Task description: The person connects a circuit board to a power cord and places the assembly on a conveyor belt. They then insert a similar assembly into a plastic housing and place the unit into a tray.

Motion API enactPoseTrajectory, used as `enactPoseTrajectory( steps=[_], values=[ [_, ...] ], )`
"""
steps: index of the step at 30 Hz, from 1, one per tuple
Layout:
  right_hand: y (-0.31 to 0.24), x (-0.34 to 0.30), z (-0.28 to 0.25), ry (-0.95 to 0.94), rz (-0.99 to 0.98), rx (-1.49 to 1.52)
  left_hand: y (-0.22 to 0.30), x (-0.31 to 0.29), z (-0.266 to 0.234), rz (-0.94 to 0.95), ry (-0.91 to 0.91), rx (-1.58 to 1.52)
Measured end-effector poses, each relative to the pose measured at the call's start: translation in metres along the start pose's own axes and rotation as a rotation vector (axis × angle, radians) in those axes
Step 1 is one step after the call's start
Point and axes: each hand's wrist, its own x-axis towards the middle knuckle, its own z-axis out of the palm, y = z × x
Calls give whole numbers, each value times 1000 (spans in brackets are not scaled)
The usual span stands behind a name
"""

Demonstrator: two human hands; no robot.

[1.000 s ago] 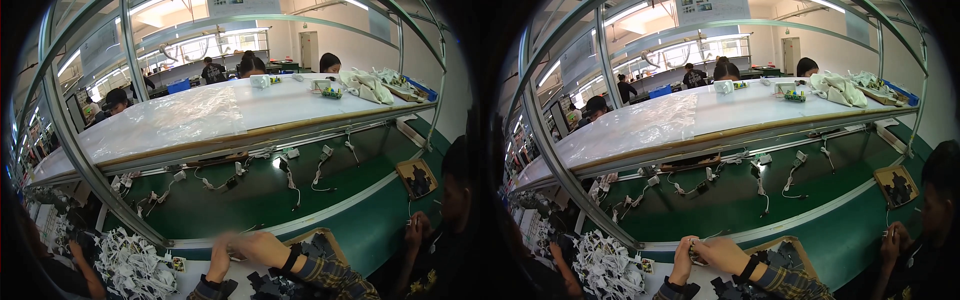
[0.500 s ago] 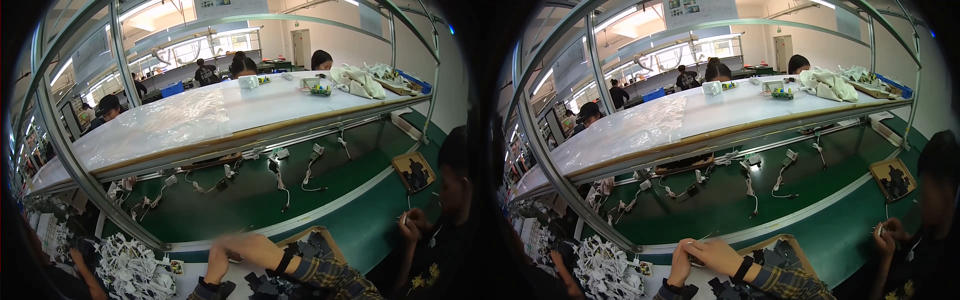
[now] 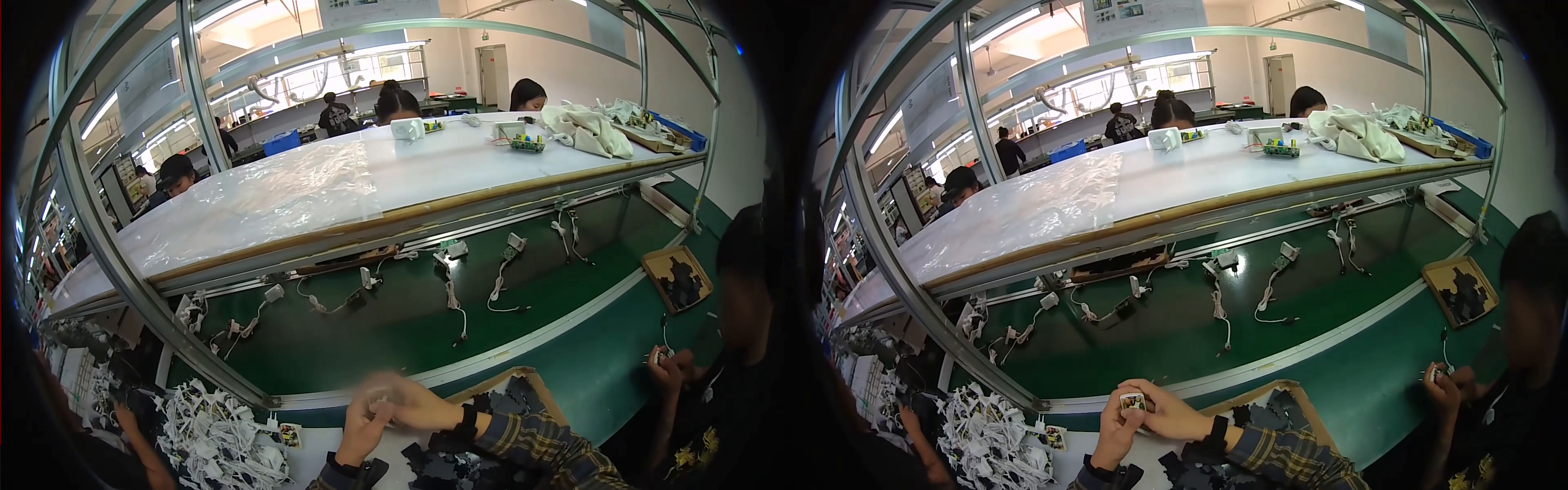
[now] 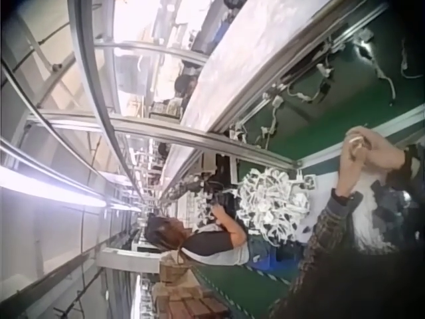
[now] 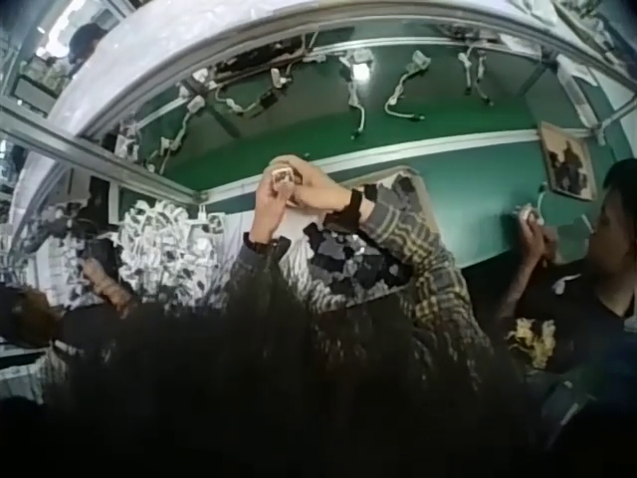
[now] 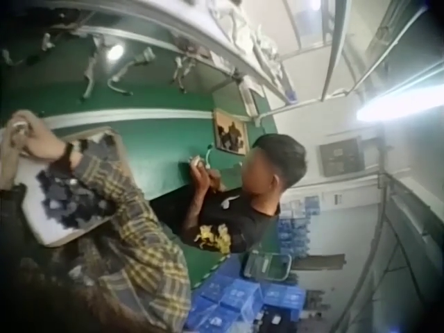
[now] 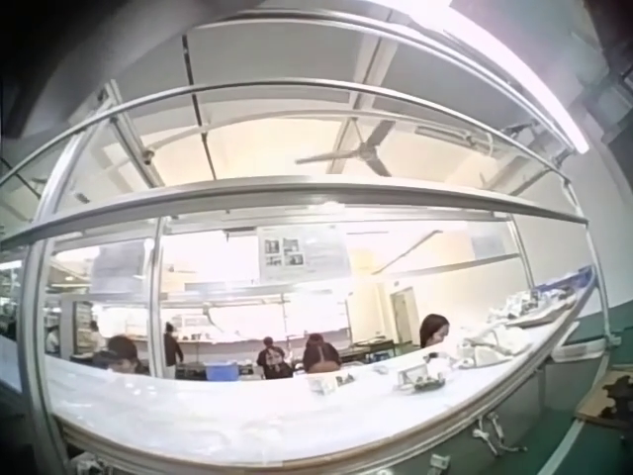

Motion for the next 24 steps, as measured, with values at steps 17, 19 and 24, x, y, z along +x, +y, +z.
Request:
enactPoseTrajectory(
  steps=[17,19,24],
  values=[
    [-26,1,-6,127,-578,-1262,-3,3,-9,-171,82,-121],
    [-25,1,-7,92,-603,-1298,-8,5,-10,-133,64,-118],
    [-24,4,-15,17,-660,-1318,-13,5,-10,-124,54,-80]
  ],
)
